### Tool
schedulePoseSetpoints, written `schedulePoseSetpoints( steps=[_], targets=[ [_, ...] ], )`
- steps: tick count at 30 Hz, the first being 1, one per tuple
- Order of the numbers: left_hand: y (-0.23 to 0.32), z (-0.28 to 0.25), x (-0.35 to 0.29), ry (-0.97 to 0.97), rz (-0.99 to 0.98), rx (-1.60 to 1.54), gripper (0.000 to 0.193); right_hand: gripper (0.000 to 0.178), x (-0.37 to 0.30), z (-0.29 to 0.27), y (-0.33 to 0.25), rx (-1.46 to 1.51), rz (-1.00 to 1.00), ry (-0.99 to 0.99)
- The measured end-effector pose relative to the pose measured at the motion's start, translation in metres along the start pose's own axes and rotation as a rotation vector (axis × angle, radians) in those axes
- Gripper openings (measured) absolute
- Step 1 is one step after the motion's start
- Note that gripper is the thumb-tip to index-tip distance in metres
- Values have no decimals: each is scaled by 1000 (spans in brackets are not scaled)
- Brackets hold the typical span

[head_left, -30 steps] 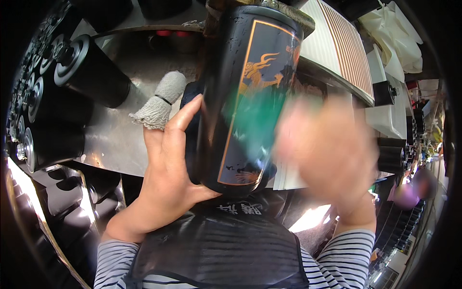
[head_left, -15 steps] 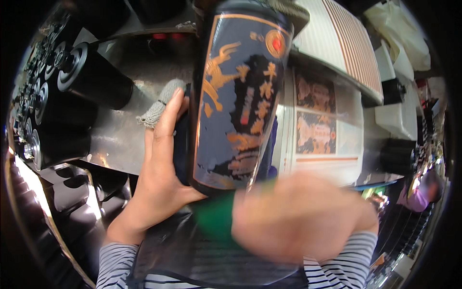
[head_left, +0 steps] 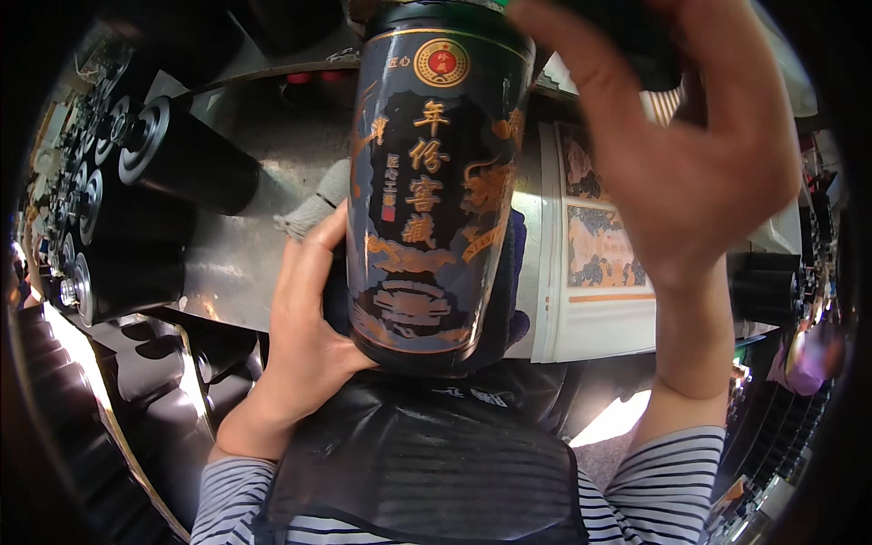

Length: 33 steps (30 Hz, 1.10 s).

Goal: The person applies decorative labels to cylindrical black containers. They peel the backing from a label, align it on the container, and smooth it down with a green plastic card. The person repeats this process for multiple containers, handling them one at a time.

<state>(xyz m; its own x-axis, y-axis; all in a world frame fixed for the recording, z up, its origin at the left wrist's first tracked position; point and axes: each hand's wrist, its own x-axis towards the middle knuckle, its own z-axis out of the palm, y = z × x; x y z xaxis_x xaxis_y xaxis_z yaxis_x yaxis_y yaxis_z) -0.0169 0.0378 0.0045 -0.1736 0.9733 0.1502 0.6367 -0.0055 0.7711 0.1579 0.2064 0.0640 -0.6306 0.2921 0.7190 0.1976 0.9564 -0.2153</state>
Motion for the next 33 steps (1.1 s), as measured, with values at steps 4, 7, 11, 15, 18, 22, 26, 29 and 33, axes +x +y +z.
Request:
schedulePoseSetpoints(
  steps=[4,7,11,15,18,22,26,29,33],
  targets=[
    [-1,3,4,-67,-66,-151,97,17,-55,-8,-64,186,-450,-156],
    [1,7,3,48,1,-64,90,18,-40,-9,-54,309,-309,-139],
    [-7,1,2,-72,-117,-185,75,18,-4,-3,-18,-25,65,-1],
    [-10,1,6,-109,-70,-125,85,18,-60,-3,-72,260,-463,-136],
    [-7,3,2,-21,-64,-93,82,17,-27,8,-34,401,-133,81],
    [-15,1,5,-52,-65,-214,85,18,-9,4,1,331,298,195],
    [-14,1,1,-59,-100,-221,86,18,-66,11,-35,297,-442,7],
    [-12,-2,4,-32,-93,-196,85,19,-32,8,-21,324,-96,85],
    [-9,-3,6,-51,-72,-168,84,21,-5,11,8,40,62,282]
  ],
)
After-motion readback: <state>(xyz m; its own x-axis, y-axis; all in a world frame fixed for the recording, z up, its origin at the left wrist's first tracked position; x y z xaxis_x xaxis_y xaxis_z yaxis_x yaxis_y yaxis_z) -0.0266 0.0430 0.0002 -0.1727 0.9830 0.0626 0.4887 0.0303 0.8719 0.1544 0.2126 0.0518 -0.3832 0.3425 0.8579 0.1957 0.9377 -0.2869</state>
